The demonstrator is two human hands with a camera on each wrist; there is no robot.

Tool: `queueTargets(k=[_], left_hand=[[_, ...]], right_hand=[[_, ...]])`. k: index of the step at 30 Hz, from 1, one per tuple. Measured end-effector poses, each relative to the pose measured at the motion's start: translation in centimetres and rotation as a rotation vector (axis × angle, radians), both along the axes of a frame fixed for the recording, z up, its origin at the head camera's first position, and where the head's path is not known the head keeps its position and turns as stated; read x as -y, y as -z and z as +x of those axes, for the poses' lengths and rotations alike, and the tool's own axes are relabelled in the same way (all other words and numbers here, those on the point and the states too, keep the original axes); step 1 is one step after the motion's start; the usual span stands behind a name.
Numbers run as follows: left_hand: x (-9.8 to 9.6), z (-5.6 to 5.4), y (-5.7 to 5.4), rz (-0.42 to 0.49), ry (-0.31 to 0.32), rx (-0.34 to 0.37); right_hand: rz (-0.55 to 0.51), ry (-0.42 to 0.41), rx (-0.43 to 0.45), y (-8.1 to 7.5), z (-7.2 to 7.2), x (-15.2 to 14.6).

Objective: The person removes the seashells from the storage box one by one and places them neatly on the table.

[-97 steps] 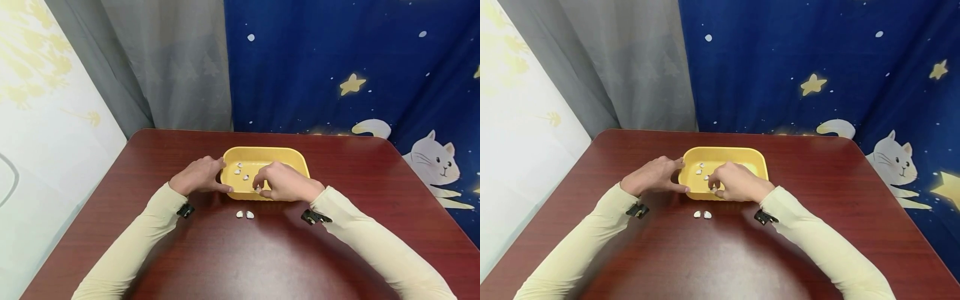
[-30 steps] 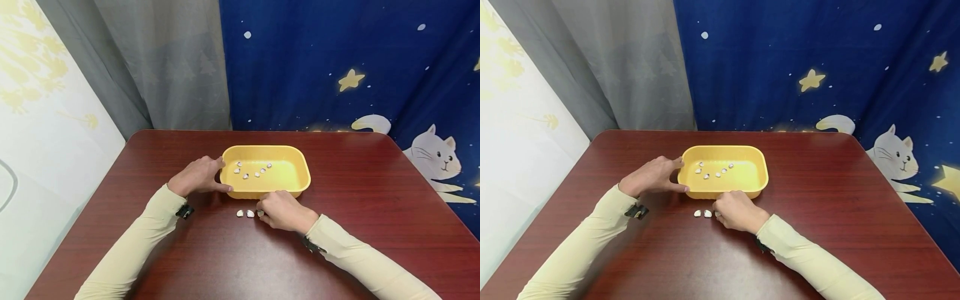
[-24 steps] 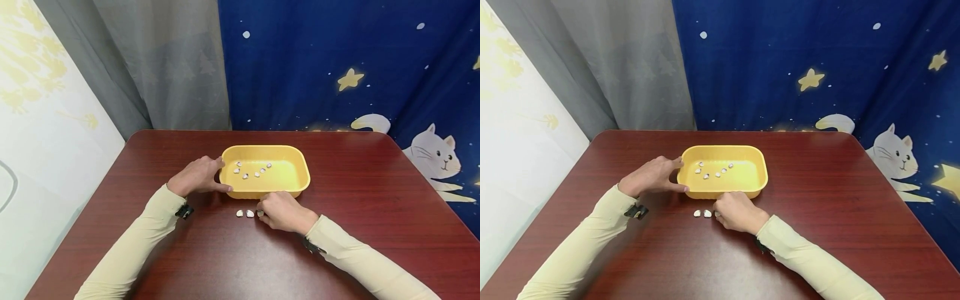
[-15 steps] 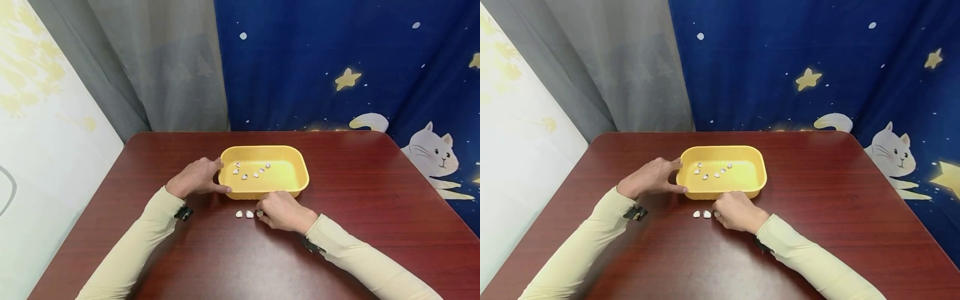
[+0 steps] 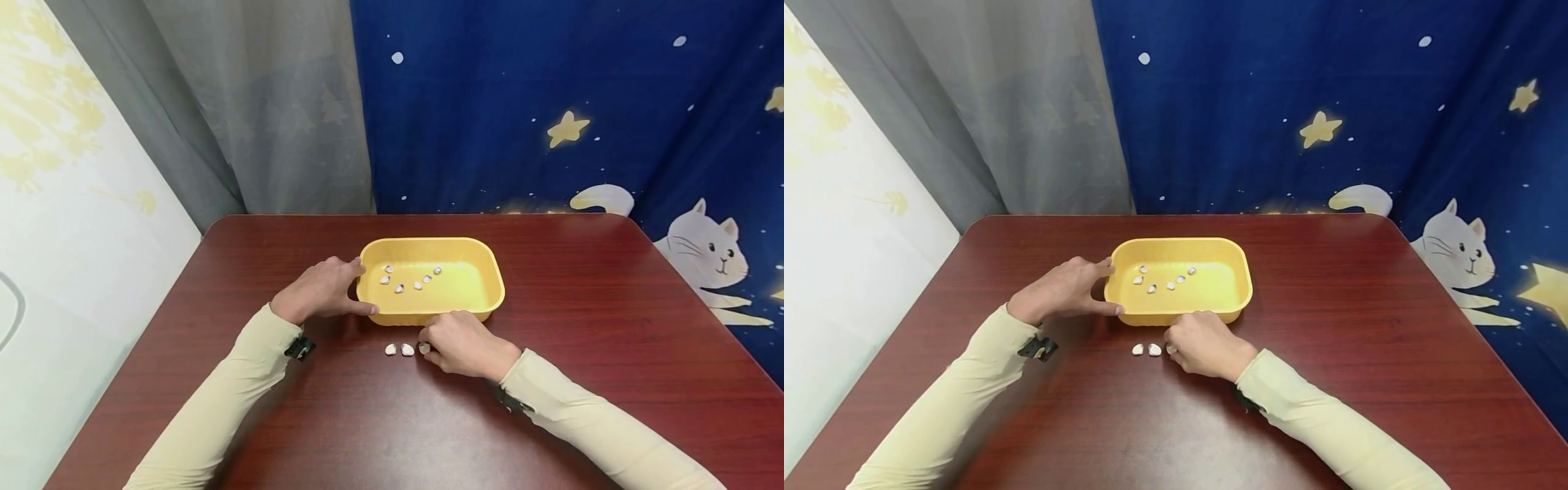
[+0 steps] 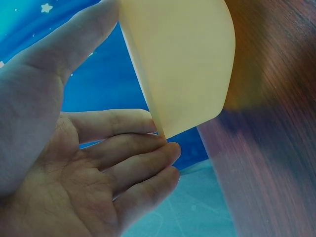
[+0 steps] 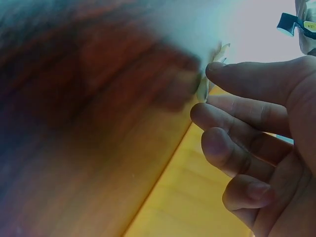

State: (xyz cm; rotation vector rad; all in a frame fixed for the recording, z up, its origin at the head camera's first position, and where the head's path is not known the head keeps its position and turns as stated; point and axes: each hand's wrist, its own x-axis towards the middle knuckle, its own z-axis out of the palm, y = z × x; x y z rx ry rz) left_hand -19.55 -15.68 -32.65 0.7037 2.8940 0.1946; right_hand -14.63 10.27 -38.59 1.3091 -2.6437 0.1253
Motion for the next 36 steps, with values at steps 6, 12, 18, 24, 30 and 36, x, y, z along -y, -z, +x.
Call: queueTargets(k=[6,12,18,24,30,36], left_hand=[[0.0,0.0,0.0,0.003,-0.007,0.003],[0.0,0.0,0.1,0.012,-0.008,0.006],[0.2,0.0,0.1,0.027,-0.005,-0.006],[0.2,0.1,0.1,0.023,-0.004,-0.008],[0.0,0.1,0.0,0.017,-0.009,0.001],[0.0,0.0,0.0,0.001,-0.01,0.0]], right_hand=[[-0.01,-0.009,-0.016,-0.3,0.0,-0.2],[-0.001,-0.042,-0.002,-1.2,0.1,-0.2],[0.006,-0.077,0.01,-2.9,0.2,-0.3],[0.03,-0.127,0.056,-4.4,-0.1,-0.6],[0.052,-0.18,0.07,-5.2,-0.7,-1.2],[0.052,-0.19,0.126,-6.2,-1.7,-1.5]])
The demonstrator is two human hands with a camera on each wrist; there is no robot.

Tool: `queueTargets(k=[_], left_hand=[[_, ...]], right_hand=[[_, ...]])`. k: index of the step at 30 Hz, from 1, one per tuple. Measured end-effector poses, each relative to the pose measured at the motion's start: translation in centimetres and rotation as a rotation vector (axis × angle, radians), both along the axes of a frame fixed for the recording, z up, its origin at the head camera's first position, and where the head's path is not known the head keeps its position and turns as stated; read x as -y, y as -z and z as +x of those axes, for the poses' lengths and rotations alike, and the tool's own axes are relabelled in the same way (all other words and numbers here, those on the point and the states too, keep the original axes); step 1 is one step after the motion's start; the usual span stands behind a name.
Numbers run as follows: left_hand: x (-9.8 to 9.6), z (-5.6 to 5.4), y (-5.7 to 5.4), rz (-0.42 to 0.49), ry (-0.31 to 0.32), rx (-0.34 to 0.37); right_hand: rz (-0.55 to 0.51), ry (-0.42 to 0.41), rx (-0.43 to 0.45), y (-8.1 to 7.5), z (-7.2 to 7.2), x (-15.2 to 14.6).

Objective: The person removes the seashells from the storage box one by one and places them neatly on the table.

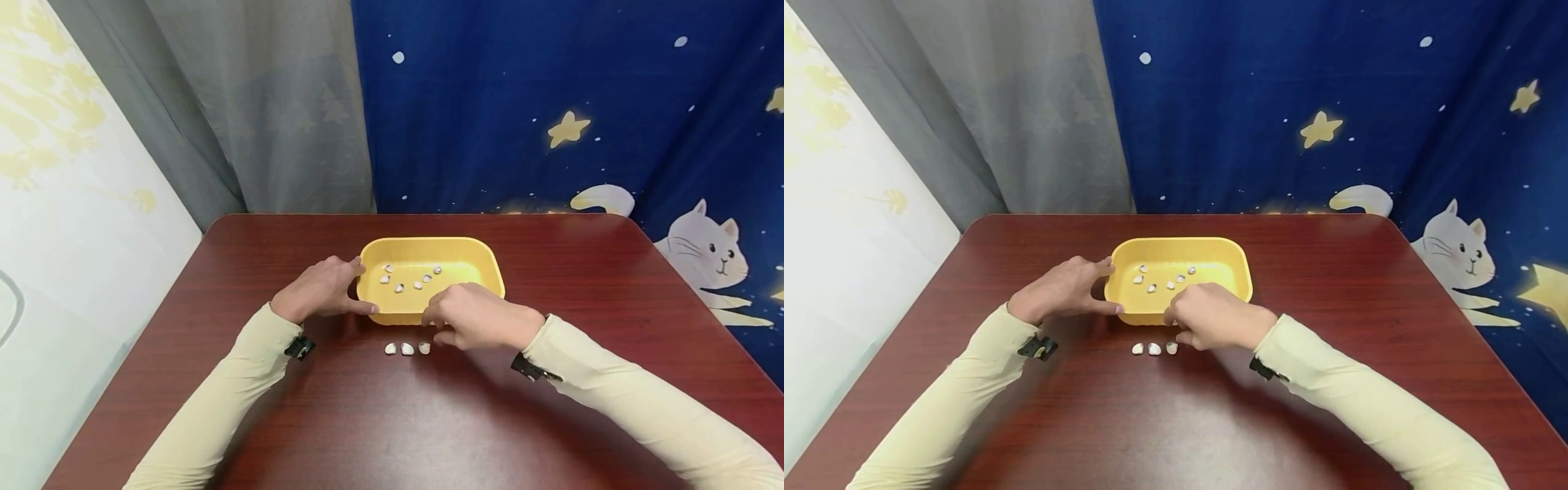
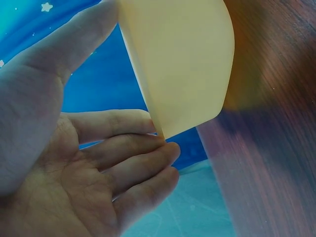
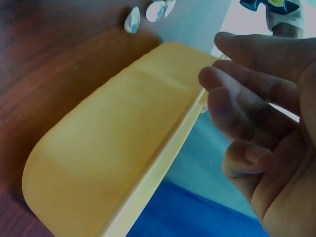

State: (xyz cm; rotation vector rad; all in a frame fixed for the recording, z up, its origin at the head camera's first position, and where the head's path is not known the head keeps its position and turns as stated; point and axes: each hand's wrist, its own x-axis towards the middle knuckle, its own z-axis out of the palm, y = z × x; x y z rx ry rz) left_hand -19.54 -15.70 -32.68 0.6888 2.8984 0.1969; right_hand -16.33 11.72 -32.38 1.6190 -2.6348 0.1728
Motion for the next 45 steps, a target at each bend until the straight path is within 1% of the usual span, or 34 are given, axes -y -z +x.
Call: queueTargets(k=[5,8,13,19,23,26,30,32,36,45], left_hand=[[0.0,0.1,0.0,-0.008,-0.002,-0.008],[0.0,0.1,0.1,-0.003,0.003,-0.009],[-0.1,-0.1,0.1,-0.001,0.004,-0.023],[0.0,-0.1,0.0,-0.006,0.011,-0.038],[-0.1,-0.1,0.0,-0.009,0.018,-0.048],[0.0,-0.1,0.1,-0.001,0.023,-0.05],[0.0,-0.2,0.1,0.012,0.03,-0.058],[0.0,-0.2,0.0,0.013,0.028,-0.056],[-0.1,-0.1,-0.1,0.006,0.022,-0.051],[-0.1,-0.2,-0.1,-0.007,0.02,-0.05]], right_hand=[[-0.041,-0.01,0.079,-0.5,-1.1,-0.1],[-0.057,-0.004,0.09,-0.7,-1.7,-0.4],[-0.052,0.016,0.074,-1.1,-2.9,-0.5],[0.001,0.065,0.079,-1.6,-4.3,-0.1],[0.029,0.069,0.08,-2.1,-5.3,0.2],[0.042,0.072,0.065,-2.4,-5.9,0.4],[0.065,0.109,0.037,-2.7,-6.6,0.6],[0.079,0.128,0.028,-2.7,-6.9,0.8],[0.111,0.141,0.001,-2.6,-7.7,0.9],[0.149,0.184,0.011,-2.1,-10.0,1.2]])
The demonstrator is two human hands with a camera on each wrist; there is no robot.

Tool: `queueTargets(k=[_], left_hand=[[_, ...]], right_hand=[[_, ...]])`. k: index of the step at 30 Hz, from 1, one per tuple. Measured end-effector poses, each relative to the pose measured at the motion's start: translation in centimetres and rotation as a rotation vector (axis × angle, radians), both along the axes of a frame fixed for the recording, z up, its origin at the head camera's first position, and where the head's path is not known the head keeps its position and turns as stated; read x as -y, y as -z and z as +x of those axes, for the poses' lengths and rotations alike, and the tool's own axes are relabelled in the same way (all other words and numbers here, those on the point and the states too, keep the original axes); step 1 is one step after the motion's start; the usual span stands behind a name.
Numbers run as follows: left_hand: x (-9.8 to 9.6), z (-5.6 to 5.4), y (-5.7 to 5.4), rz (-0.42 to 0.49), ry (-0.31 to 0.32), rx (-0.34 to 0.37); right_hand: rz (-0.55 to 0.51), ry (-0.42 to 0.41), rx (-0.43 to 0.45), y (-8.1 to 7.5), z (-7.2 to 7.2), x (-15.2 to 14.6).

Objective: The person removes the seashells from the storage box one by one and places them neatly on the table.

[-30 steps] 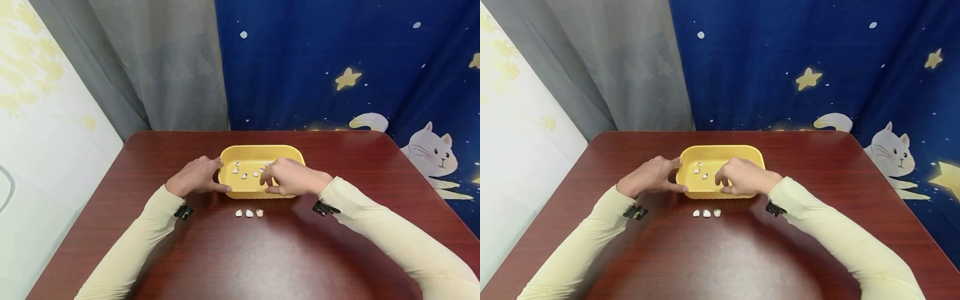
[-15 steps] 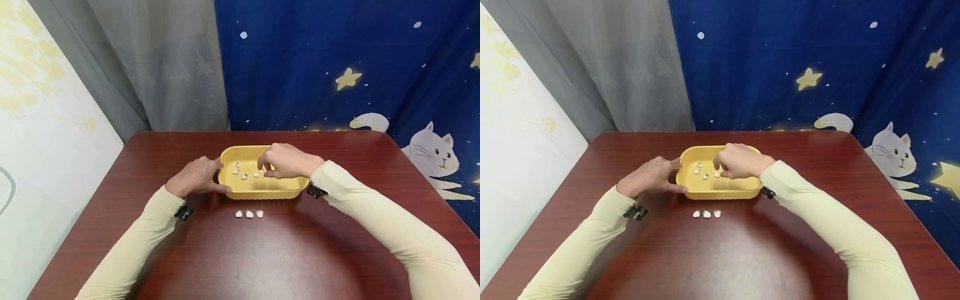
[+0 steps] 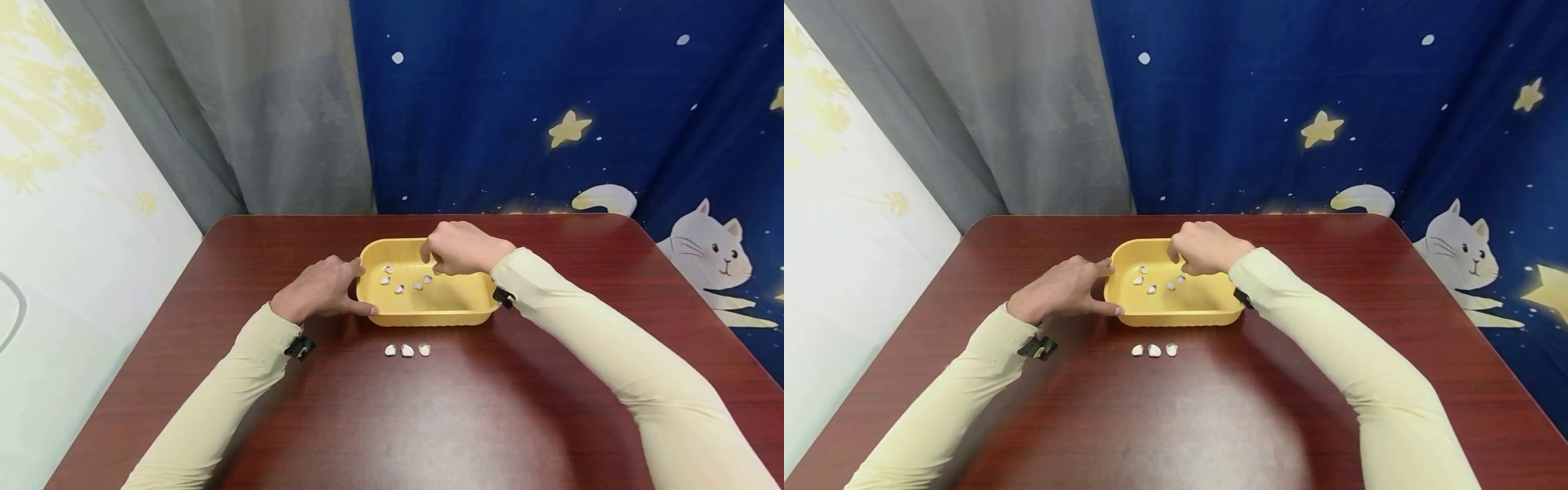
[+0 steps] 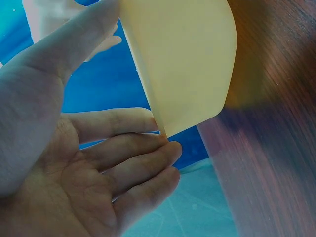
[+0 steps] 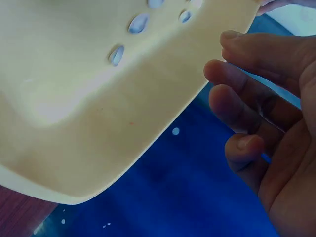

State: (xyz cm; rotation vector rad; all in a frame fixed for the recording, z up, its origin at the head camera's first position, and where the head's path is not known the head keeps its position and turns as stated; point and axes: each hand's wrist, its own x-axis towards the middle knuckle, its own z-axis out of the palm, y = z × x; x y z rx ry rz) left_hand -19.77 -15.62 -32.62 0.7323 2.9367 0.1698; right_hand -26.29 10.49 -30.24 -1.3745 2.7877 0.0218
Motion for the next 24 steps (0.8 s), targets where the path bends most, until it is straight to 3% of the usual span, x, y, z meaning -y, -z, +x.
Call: queueTargets(k=[9,15,24], left_hand=[[0.0,0.1,-0.2,-0.004,-0.007,0.013],[0.1,0.1,0.0,0.005,-0.007,0.011],[0.0,0.0,0.1,0.006,0.001,0.003]], right_hand=[[0.059,0.055,0.033,1.4,-2.2,0.5],[0.106,0.127,0.06,2.2,-2.7,1.3],[0.155,0.191,0.008,3.3,-3.1,2.1]])
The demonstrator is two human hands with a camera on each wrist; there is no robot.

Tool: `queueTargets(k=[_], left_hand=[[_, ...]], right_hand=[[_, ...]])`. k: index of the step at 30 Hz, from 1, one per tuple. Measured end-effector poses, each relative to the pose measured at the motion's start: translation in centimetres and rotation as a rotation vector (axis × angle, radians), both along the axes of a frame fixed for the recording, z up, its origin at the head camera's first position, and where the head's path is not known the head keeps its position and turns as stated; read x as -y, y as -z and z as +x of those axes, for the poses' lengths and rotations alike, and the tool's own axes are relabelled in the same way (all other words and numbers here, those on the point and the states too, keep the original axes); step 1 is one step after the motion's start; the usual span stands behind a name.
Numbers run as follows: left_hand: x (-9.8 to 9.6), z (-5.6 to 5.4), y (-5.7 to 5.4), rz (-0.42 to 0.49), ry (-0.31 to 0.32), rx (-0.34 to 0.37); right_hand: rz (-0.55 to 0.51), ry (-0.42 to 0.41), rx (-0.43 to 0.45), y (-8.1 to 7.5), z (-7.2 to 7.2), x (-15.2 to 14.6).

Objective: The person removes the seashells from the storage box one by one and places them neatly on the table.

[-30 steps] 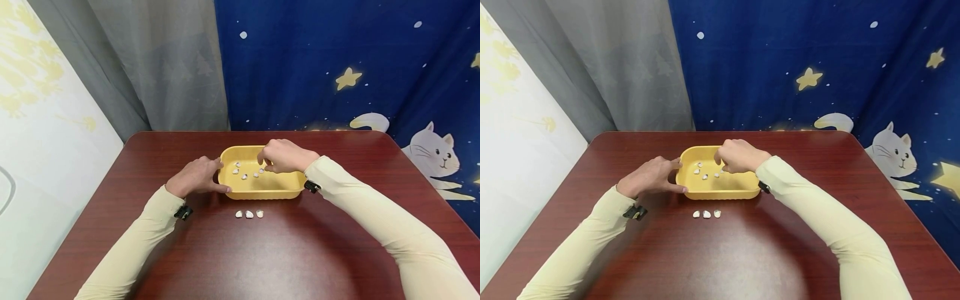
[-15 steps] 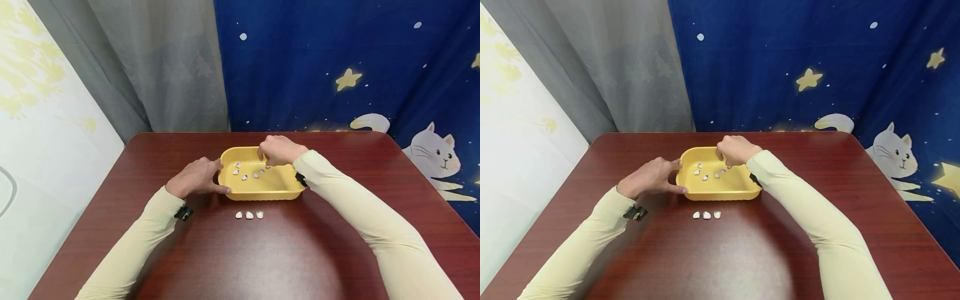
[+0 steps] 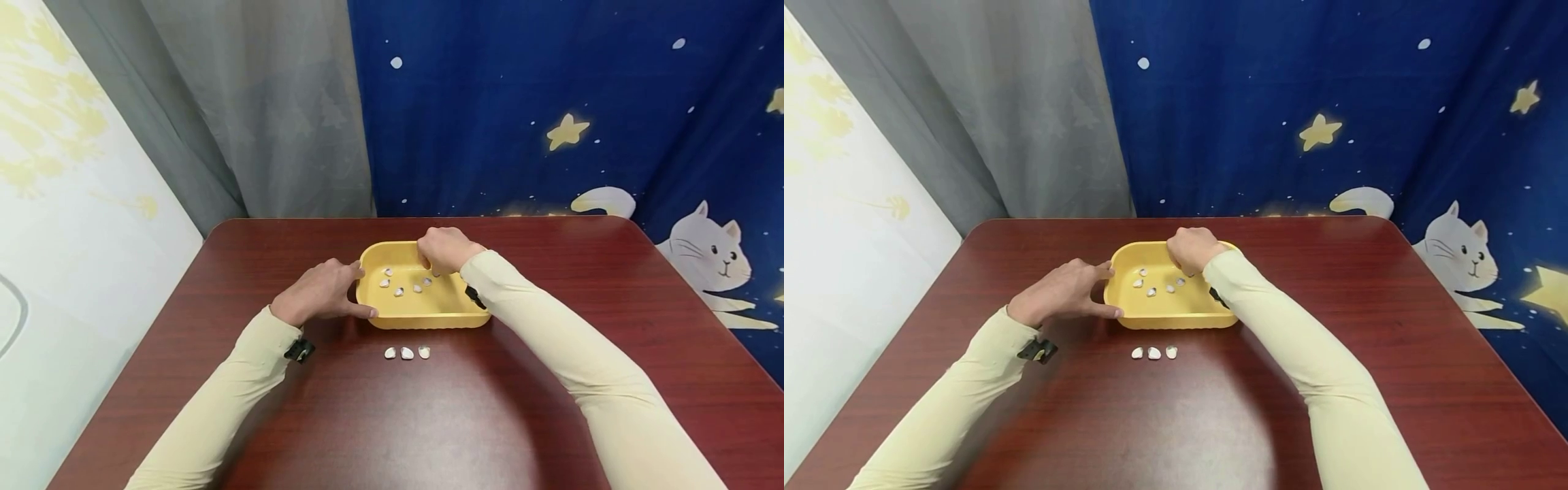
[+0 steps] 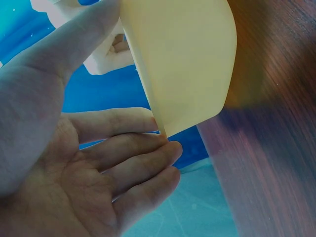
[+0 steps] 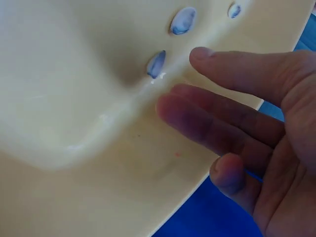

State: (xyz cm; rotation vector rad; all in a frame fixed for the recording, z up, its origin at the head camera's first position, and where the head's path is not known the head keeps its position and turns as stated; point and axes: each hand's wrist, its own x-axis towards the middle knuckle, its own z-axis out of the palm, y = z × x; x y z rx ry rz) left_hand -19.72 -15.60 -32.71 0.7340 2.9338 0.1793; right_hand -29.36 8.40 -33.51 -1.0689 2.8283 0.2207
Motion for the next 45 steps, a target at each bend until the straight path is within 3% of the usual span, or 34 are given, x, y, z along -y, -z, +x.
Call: queueTargets(k=[6,19,45], left_hand=[[0.0,0.0,0.0,0.003,-0.001,0.005],[0.0,0.0,0.1,0.004,-0.006,0.0],[0.0,0.1,-0.1,-0.002,-0.009,0.021]], right_hand=[[-0.01,0.021,-0.041,0.7,-0.1,-0.1],[-0.067,0.006,-0.043,1.9,-0.4,-0.9],[-0.066,-0.042,-0.021,2.3,-0.6,-0.9]])
